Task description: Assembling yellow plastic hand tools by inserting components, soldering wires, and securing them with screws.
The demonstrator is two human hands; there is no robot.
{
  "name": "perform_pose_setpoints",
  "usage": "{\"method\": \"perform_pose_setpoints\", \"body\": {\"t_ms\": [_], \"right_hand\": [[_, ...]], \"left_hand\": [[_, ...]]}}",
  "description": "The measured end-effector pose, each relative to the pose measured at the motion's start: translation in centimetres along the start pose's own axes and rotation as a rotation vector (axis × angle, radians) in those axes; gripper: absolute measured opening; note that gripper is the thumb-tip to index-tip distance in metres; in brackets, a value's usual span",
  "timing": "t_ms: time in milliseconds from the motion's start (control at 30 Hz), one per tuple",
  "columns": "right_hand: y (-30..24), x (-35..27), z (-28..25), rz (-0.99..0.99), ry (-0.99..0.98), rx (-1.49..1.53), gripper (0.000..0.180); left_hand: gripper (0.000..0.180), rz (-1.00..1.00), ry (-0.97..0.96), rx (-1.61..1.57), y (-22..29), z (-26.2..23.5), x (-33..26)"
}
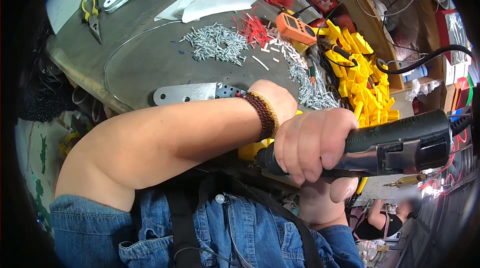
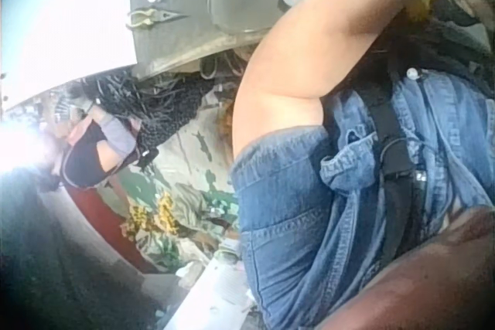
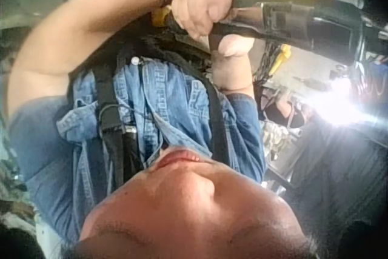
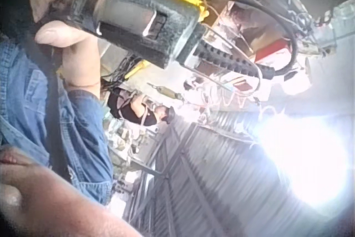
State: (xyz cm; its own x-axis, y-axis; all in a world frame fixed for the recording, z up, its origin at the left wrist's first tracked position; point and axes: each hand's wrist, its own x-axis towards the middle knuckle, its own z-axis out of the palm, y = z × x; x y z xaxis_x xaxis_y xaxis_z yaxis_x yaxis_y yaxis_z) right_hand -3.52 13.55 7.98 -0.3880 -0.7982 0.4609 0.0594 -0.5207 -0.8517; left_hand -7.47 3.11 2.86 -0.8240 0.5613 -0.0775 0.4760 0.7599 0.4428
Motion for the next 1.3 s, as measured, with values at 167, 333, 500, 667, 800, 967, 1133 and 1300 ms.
{"method": "perform_pose_setpoints", "body": {"t_ms": [167,333,500,667,800,967,1133,1300], "right_hand": [[-0.7,1.4,1.3,-0.013,-0.062,-0.083,0.045],[-7.1,3.0,-2.2,-0.100,-0.484,-0.069,0.031],[-2.7,1.9,-3.7,-0.145,0.220,-0.380,0.041],[-1.3,2.3,-5.4,-0.072,0.220,-0.274,0.041],[-0.7,2.5,-6.2,0.007,0.251,-0.212,0.044],[-0.2,2.0,-6.3,-0.074,0.295,-0.077,0.050],[-2.5,2.6,-6.1,0.078,0.143,-0.189,0.069],[-3.6,-3.2,-9.4,-0.001,0.362,-0.229,0.076]], "left_hand": [[0.027,0.159,0.140,-0.014,0.4,1.8,-0.7],[0.032,0.040,0.349,-0.034,-1.1,2.0,-5.0],[0.041,-0.091,0.057,-0.283,-3.7,-1.1,-7.4],[0.044,-0.037,0.109,-0.358,-4.1,-0.8,-6.2],[0.046,-0.025,0.088,-0.403,-4.3,-1.1,-6.2],[0.046,-0.044,0.097,-0.411,-4.1,-0.9,-6.1],[0.040,0.160,0.272,-0.346,-5.0,1.2,-6.6],[0.057,0.351,0.277,-0.313,-6.3,0.8,-7.6]]}}
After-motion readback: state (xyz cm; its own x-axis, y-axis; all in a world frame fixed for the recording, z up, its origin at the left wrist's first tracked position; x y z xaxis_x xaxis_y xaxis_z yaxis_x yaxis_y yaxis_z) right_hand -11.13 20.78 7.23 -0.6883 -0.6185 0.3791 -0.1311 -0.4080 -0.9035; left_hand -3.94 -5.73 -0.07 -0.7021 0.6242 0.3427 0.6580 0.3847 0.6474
